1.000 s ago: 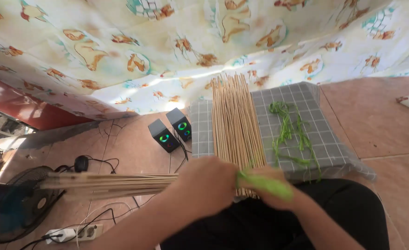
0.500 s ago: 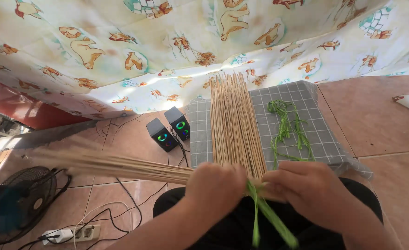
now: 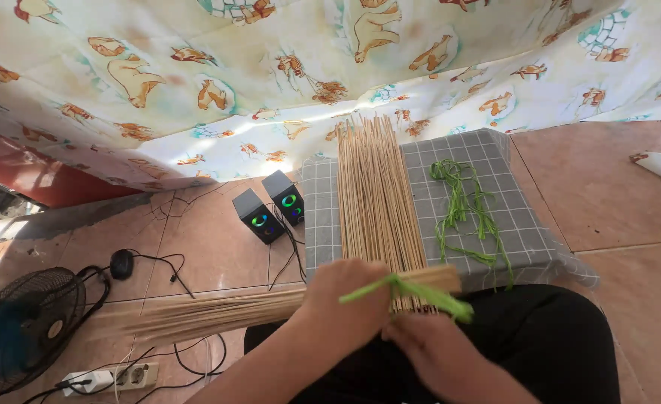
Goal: Bundling thin wooden sticks together using green plastic strips and tying them securely.
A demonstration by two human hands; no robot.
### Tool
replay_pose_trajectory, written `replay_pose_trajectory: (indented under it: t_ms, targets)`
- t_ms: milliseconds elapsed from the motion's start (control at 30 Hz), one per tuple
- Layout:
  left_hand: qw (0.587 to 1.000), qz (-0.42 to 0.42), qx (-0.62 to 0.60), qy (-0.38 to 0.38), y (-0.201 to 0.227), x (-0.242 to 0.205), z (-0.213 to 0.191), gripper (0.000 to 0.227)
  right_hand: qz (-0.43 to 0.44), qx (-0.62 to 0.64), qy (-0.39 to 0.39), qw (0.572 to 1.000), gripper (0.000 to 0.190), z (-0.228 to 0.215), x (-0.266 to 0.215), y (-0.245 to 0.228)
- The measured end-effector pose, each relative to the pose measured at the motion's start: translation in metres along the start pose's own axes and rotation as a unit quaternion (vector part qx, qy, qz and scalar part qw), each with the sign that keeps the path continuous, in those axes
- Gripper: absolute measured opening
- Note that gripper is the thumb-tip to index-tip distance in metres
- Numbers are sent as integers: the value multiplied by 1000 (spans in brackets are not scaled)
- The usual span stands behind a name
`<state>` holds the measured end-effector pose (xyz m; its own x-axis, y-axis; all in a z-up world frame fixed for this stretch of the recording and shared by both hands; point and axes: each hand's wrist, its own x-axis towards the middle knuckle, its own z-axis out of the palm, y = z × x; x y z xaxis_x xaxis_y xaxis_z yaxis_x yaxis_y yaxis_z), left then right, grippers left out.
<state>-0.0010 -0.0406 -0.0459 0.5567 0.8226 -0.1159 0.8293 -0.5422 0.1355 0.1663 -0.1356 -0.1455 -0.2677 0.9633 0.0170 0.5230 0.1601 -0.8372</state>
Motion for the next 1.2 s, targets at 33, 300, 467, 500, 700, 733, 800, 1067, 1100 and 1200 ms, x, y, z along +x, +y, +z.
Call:
replay_pose_trajectory:
  t_ms: [33,300,467,500,700,733,800,1067,1100,1200]
  targets:
    - [1000,1,0,0,-4,9,7,12,0,-1,1,1000,12,-5,-6,-1]
    - [983,16,179,-35,-4,29,81,11,-237,-384,-22,892,16,-89,-12,-67]
    - [980,72,181,34,8,1,69,15,-212,-293,51,931,16,-129,52,-95]
    - [980,70,173,76,10,-4,69,15,-189,-252,88,945,12,-135,69,-91]
    - [994,98,40,28,16,-32,-16,17,106,-40,-66,991,23,-74,96,-1]
    - [994,98,39,29,11,-26,-23,17,106,-40,-67,991,23,-59,80,7]
    - [996,45,55,62,2,-16,-34,24,192,-54,-181,963,34,-26,48,24]
    - [988,-51,131,58,-30,20,40,15,-166,-305,-87,934,14,-16,-55,-3]
    - [985,-46,155,59,-32,23,49,17,-267,-370,-16,890,14,-21,-63,-5]
    - [971,1,227,-72,-15,15,25,10,-318,-392,66,860,21,-86,-31,-76]
